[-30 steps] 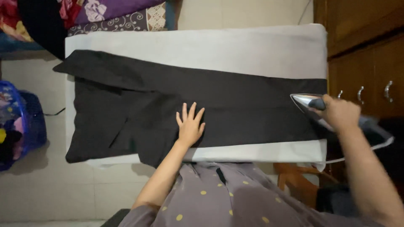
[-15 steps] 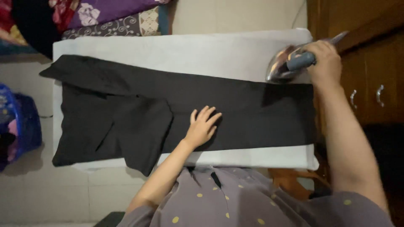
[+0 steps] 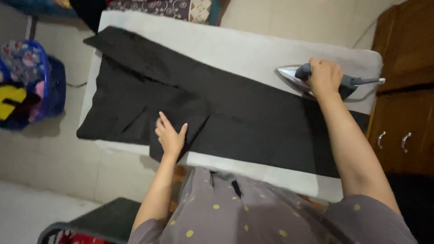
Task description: Ironing a pair of black pants on an ironing board.
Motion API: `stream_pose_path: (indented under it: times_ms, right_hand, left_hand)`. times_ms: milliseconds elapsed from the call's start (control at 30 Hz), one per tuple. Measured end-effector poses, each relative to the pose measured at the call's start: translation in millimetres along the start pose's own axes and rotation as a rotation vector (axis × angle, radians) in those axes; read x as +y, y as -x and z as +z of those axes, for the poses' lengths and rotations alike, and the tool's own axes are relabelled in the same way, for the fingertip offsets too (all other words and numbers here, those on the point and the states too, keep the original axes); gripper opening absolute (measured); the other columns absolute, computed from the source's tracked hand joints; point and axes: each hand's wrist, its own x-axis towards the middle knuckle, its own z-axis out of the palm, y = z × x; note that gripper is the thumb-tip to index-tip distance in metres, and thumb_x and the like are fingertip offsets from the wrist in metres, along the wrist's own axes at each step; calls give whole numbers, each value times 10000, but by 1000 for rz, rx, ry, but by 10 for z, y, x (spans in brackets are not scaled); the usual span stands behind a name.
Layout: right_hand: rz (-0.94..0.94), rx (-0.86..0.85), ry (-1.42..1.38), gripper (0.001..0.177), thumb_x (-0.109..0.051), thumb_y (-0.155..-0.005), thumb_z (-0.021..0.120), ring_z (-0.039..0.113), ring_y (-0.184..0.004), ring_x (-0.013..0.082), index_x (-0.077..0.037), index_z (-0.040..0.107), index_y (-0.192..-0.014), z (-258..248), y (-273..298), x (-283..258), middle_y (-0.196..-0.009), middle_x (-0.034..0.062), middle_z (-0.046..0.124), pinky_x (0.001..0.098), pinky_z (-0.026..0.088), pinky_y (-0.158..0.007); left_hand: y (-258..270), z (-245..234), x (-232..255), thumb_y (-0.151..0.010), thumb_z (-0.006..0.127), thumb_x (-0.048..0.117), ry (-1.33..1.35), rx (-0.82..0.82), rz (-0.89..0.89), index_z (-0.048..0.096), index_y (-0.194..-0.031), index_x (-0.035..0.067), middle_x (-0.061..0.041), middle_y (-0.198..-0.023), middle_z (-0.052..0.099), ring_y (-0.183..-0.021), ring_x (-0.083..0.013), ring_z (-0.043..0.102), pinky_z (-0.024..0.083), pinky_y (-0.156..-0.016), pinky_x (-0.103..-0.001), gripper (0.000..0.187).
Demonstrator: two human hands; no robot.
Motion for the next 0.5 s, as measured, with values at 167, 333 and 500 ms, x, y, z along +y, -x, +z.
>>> stream_pose_path:
  times_ms: [167, 333, 500]
  right_hand:
    - [15, 62, 37, 182, -123, -843, 742, 669, -959, 413, -102, 673, -1009, 218, -104, 68, -1009, 167, 705, 540, 498, -772]
    - [111, -13, -88, 312, -199, -818, 803, 653, -887, 470, -77, 688, -1082, -53, -163, -17, -977, 222, 702, 562, 493, -744]
    - [-41, -67, -12, 110, -207, -988, 742, 665, -989, 443, -112, 709, -1033, -12, -75, -43, -991, 186, 710, 535, 512, -856]
  left_hand:
    - [19, 776, -951, -1000, 663, 358, -51, -151, -74, 565, -1329, 217, -112, -1358, 607, -1263, -303, 572, 458, -1078, -412, 371]
    - [-351, -143, 24, -842, 823, 315, -92, 86, -155, 622, -1317, 110, -234, -1436, 549, -1364, -458, 480, 393, -1058, -549, 555]
    - [-541, 344, -580, -847, 835, 257, 164, 236, -142, 550, -1339, -25, -286, -1270, 599, -1187, -440, 579, 467, -1012, -455, 635]
